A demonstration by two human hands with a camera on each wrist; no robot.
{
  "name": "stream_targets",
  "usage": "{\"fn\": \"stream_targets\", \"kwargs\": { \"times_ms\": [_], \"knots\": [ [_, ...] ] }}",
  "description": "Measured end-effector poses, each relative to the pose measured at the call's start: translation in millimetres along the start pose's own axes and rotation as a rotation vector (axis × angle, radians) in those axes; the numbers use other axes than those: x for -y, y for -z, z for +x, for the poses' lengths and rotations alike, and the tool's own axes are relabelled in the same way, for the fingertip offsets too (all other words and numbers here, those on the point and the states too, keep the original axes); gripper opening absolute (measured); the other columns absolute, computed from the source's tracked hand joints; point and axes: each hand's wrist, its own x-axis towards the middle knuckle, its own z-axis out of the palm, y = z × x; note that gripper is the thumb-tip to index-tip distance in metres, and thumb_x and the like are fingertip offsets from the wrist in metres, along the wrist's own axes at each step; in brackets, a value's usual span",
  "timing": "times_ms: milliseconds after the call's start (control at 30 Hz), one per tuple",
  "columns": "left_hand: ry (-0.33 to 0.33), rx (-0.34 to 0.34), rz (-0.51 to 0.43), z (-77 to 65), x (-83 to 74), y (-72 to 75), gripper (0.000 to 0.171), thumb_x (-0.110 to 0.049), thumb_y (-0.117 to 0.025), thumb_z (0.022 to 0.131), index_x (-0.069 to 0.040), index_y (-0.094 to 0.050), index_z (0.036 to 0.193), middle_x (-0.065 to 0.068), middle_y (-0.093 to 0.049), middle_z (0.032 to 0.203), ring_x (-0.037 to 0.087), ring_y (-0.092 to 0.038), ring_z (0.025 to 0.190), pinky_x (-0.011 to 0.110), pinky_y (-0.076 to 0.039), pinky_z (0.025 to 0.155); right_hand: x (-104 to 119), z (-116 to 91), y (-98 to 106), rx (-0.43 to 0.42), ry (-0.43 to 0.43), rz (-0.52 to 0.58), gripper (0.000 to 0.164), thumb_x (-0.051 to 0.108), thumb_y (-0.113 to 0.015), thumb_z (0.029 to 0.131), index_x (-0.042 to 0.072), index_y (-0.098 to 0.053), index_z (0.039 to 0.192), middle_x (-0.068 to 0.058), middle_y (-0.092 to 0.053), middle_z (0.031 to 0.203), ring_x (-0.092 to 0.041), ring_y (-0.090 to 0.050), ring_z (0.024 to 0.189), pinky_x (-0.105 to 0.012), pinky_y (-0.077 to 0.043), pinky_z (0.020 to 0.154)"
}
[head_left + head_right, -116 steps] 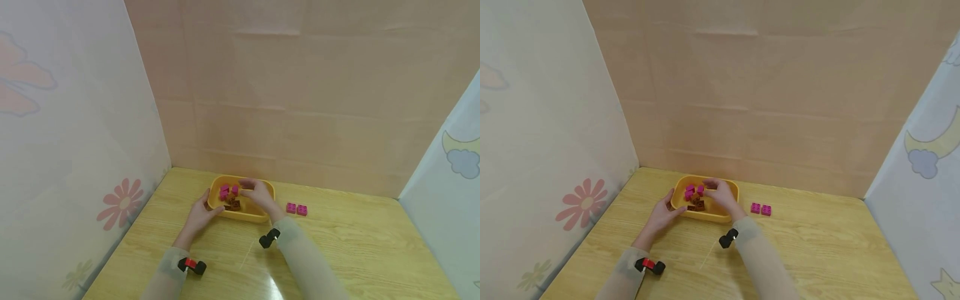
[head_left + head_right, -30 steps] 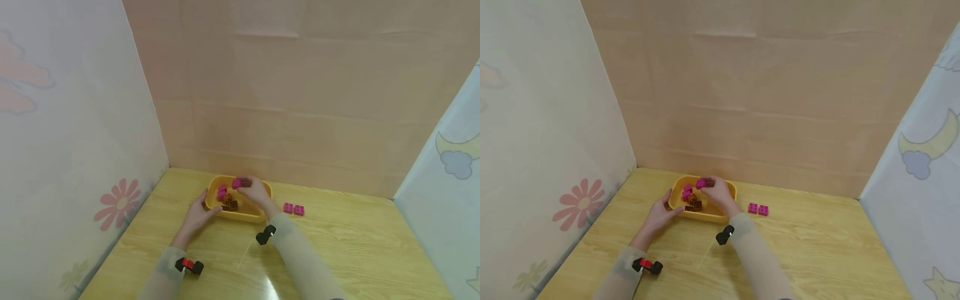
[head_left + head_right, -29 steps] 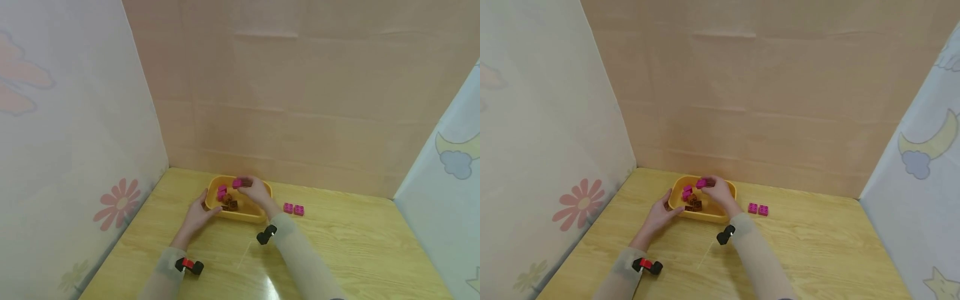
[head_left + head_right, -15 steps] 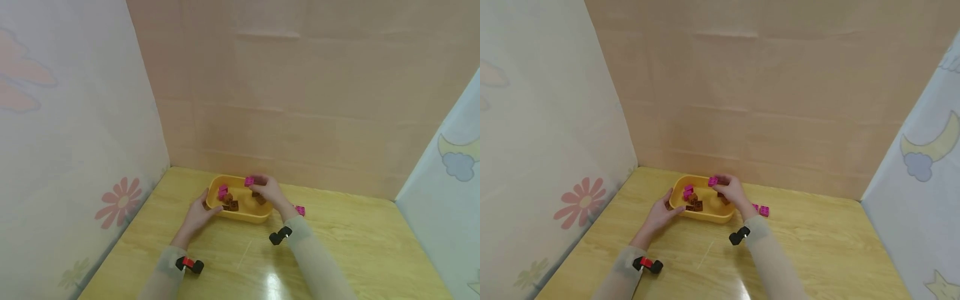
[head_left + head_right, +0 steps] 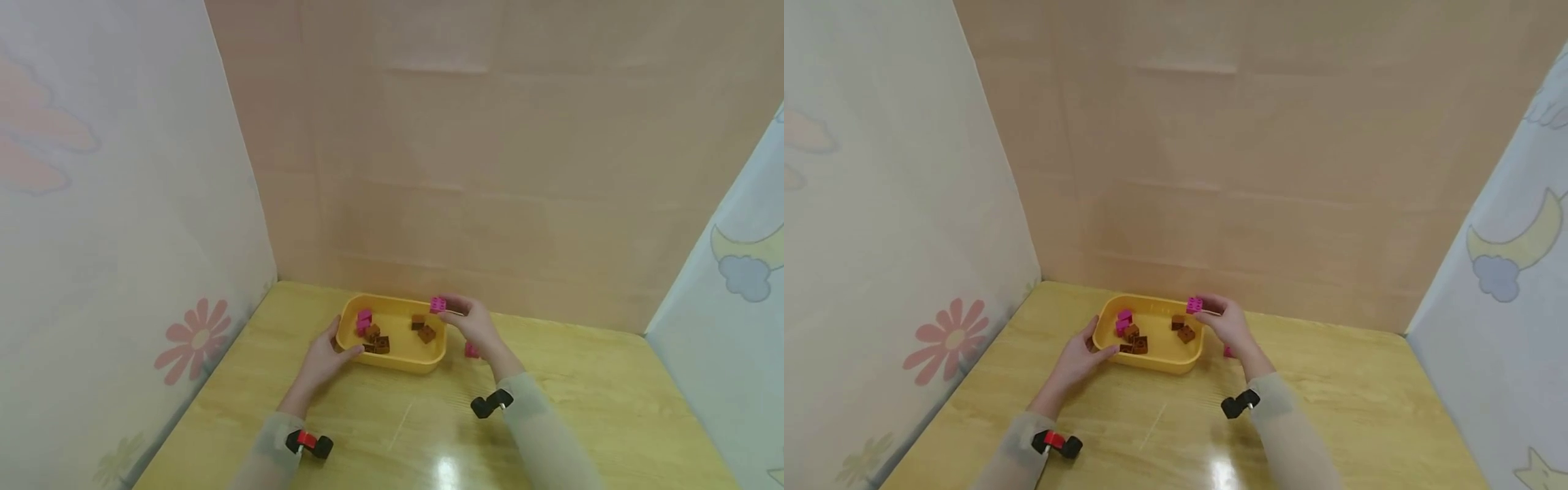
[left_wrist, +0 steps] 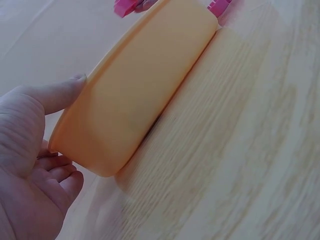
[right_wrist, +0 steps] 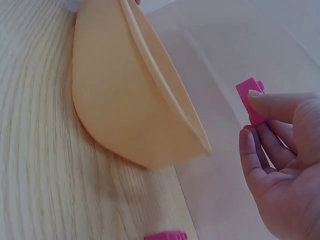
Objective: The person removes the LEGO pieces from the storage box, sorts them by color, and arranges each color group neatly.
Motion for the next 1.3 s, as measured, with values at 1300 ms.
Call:
{"fn": "stream_targets", "kwargs": {
  "times_ms": [1300],
  "knots": [
    [0.011, 0.000, 0.013, -2.8, -5.7, 0.1, 0.100, -0.027, -0.086, 0.095, 0.010, -0.024, 0.165, 0.028, -0.027, 0.170, 0.042, -0.034, 0.155, 0.050, -0.034, 0.124, -65.5, -90.6, 114.6, -0.068, -0.134, -0.119, 0.057, 0.009, -0.069, 0.106, -0.008, -0.048, 0.156, -0.030, -0.055, 0.152, -0.045, -0.053, 0.140, -0.014, -0.052, 0.094]
  ]
}}
